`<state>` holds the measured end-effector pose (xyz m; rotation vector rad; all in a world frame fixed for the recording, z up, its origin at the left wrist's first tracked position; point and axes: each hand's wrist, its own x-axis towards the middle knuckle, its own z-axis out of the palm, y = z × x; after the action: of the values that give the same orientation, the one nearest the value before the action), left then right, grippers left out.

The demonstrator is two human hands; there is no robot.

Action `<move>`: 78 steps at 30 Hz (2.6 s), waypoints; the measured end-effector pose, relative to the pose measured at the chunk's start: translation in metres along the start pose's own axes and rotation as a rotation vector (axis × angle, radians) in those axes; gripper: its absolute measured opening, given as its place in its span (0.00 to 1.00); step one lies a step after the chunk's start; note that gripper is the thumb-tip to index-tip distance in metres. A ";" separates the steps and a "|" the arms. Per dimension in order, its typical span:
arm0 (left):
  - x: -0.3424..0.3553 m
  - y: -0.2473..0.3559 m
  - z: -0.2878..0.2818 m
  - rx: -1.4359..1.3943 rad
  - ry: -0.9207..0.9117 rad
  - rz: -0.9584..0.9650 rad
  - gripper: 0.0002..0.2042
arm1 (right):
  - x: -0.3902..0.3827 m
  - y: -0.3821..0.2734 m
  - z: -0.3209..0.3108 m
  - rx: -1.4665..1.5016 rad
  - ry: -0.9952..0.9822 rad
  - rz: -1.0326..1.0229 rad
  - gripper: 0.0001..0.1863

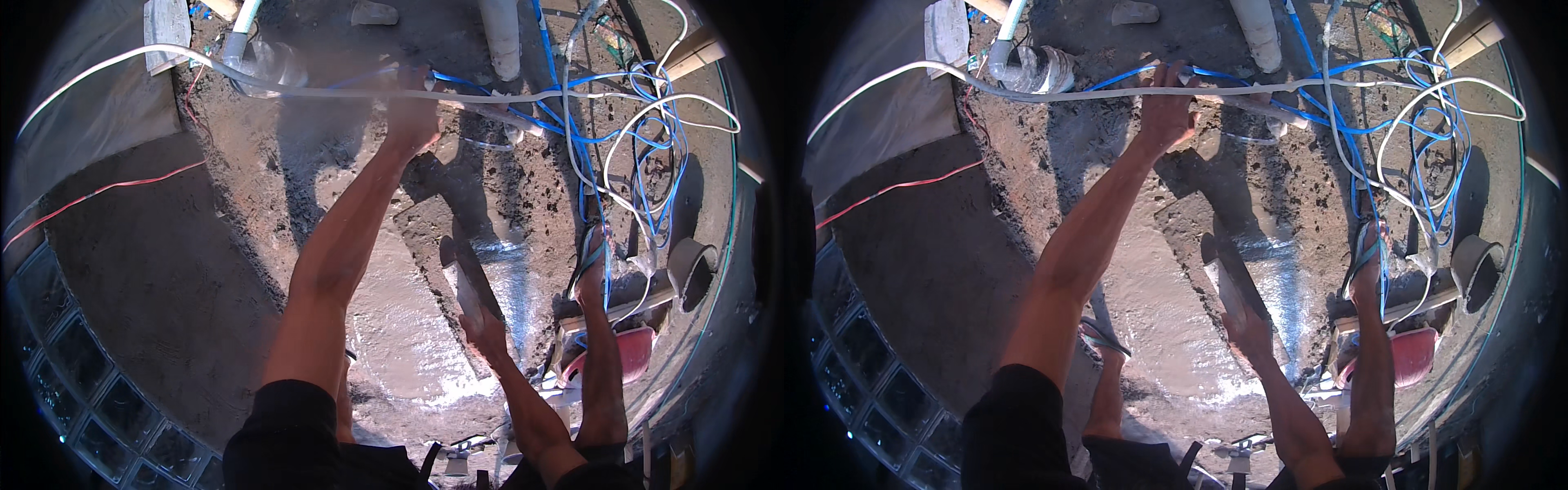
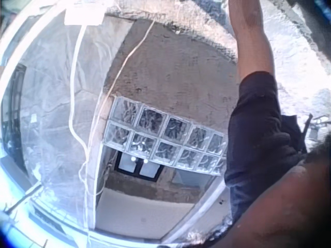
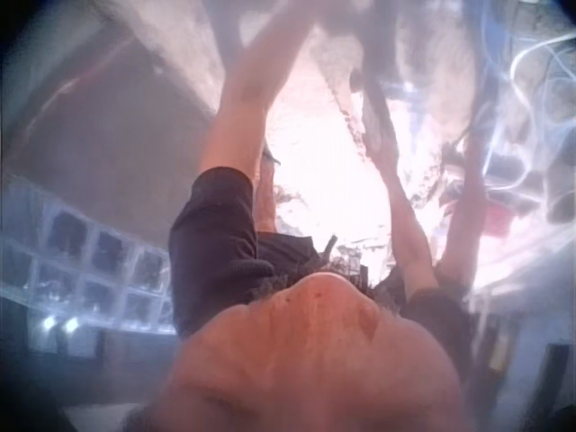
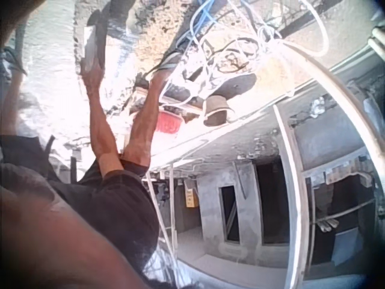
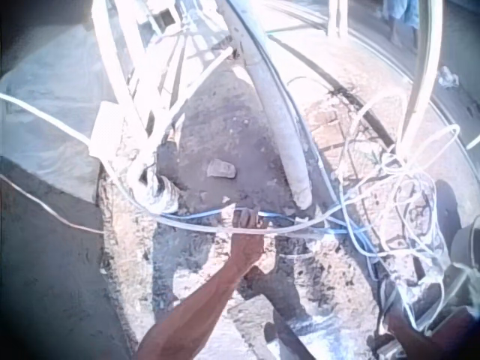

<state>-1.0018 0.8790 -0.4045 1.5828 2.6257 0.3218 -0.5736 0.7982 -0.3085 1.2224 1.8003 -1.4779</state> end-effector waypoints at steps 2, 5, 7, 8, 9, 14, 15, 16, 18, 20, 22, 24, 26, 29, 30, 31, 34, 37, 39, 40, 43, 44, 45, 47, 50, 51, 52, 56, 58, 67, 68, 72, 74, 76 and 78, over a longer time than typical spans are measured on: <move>0.015 0.019 0.024 0.154 0.078 0.093 0.20 | -0.001 0.004 0.000 0.059 -0.061 0.078 0.32; 0.027 0.030 0.047 0.257 0.209 0.130 0.08 | -0.004 0.016 0.002 0.030 0.006 0.038 0.32; 0.027 0.027 0.049 0.278 0.138 0.182 0.07 | -0.008 0.027 0.004 -0.044 0.169 -0.051 0.24; 0.021 0.024 0.046 0.332 0.085 0.212 0.08 | -0.011 0.033 0.006 -0.042 0.157 -0.014 0.24; 0.017 0.020 0.040 0.275 -0.023 0.186 0.11 | -0.014 0.041 0.009 0.077 0.177 0.072 0.24; -0.029 -0.008 -0.027 0.213 -0.107 0.135 0.18 | -0.031 0.085 0.028 0.786 0.313 0.069 0.22; -0.047 -0.011 -0.047 0.195 -0.110 0.093 0.17 | -0.034 0.094 0.032 0.422 0.331 0.201 0.23; -0.066 -0.014 -0.067 0.179 -0.117 0.050 0.17 | -0.038 0.103 0.037 0.421 0.319 0.149 0.23; -0.117 -0.014 -0.111 0.209 -0.144 -0.055 0.17 | -0.045 0.118 0.048 0.598 0.439 0.267 0.23; -0.180 -0.002 -0.155 0.200 -0.175 -0.165 0.15 | -0.050 0.130 0.064 0.653 0.497 0.246 0.23; -0.249 0.019 -0.191 0.185 -0.243 -0.319 0.13 | -0.052 0.137 0.082 0.799 0.571 0.322 0.24; -0.317 0.038 -0.219 0.072 -0.408 -0.498 0.12 | -0.050 0.139 0.104 0.788 0.643 0.361 0.24; -0.384 0.057 -0.233 -0.004 -0.533 -0.656 0.13 | -0.045 0.137 0.125 0.771 0.660 0.330 0.24; -0.469 0.076 -0.228 -0.079 -0.501 -0.707 0.14 | -0.027 0.125 0.153 0.754 0.672 0.287 0.25; -0.491 0.079 -0.225 -0.127 -0.510 -0.743 0.14 | -0.017 0.117 0.160 0.742 0.671 0.274 0.25; -0.509 0.079 -0.220 -0.176 -0.499 -0.788 0.14 | -0.006 0.107 0.166 0.730 0.670 0.249 0.25; -0.538 0.074 -0.208 -0.077 -0.427 -0.713 0.13 | 0.033 0.067 0.178 0.670 0.626 0.155 0.26; -0.539 0.067 -0.217 -0.162 -0.431 -0.727 0.12 | 0.071 0.013 0.184 0.604 0.472 0.180 0.26; -0.533 0.062 -0.227 -0.308 -0.440 -0.764 0.12 | 0.091 -0.024 0.189 0.517 0.416 0.147 0.26; -0.530 0.061 -0.232 -0.431 -0.442 -0.799 0.11 | 0.099 -0.041 0.193 0.447 0.402 0.085 0.26; -0.519 0.058 -0.240 -0.334 -0.555 -0.704 0.12 | 0.110 -0.079 0.206 0.593 0.330 -0.149 0.20; -0.516 0.057 -0.243 -0.337 -0.538 -0.715 0.12 | 0.108 -0.086 0.210 0.460 0.425 -0.382 0.19; -0.512 0.057 -0.246 -0.322 -0.565 -0.681 0.13 | 0.105 -0.090 0.214 0.610 0.345 -0.344 0.18; -0.505 0.056 -0.251 -0.310 -0.579 -0.649 0.14 | 0.094 -0.090 0.215 0.692 0.285 -0.185 0.18; -0.496 0.055 -0.257 -0.244 -0.597 -0.547 0.12 | 0.078 -0.074 0.200 -0.070 0.389 0.037 0.22; -0.495 0.055 -0.258 -0.268 -0.602 -0.575 0.12 | 0.077 -0.065 0.190 -0.152 0.404 0.065 0.23; -0.494 0.055 -0.258 -0.304 -0.603 -0.593 0.12 | 0.080 -0.055 0.176 -0.153 0.392 0.089 0.23; -0.502 0.060 -0.252 -0.091 -0.621 -0.318 0.13 | 0.121 -0.014 0.106 -0.282 0.486 -0.199 0.22; -0.506 0.065 -0.245 -0.246 -0.576 -0.542 0.14 | 0.141 0.007 0.073 -0.231 0.561 -0.394 0.21; -0.490 0.079 -0.248 -0.308 -0.589 -0.602 0.13 | 0.072 0.042 0.074 -0.034 0.630 0.019 0.22; -0.488 0.081 -0.249 -0.389 -0.577 -0.694 0.12 | 0.071 0.032 0.086 -0.055 0.629 0.059 0.25; -0.488 0.073 -0.254 -0.514 -0.563 -0.709 0.13 | 0.108 -0.030 0.132 0.497 0.392 -0.081 0.24; -0.491 0.069 -0.255 -0.505 -0.612 -0.719 0.13 | 0.135 -0.061 0.148 0.332 0.419 -0.218 0.24; -0.494 0.067 -0.258 -0.371 -0.527 -0.630 0.14 | 0.155 -0.087 0.163 0.208 0.432 -0.314 0.18; -0.497 0.066 -0.262 -0.439 -0.489 -0.699 0.14 | 0.167 -0.108 0.183 0.583 0.215 -0.186 0.18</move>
<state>-0.7513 0.4327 -0.1631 0.4814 2.3063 0.3631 -0.7734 0.6776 -0.4443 1.5652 1.7058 -2.1499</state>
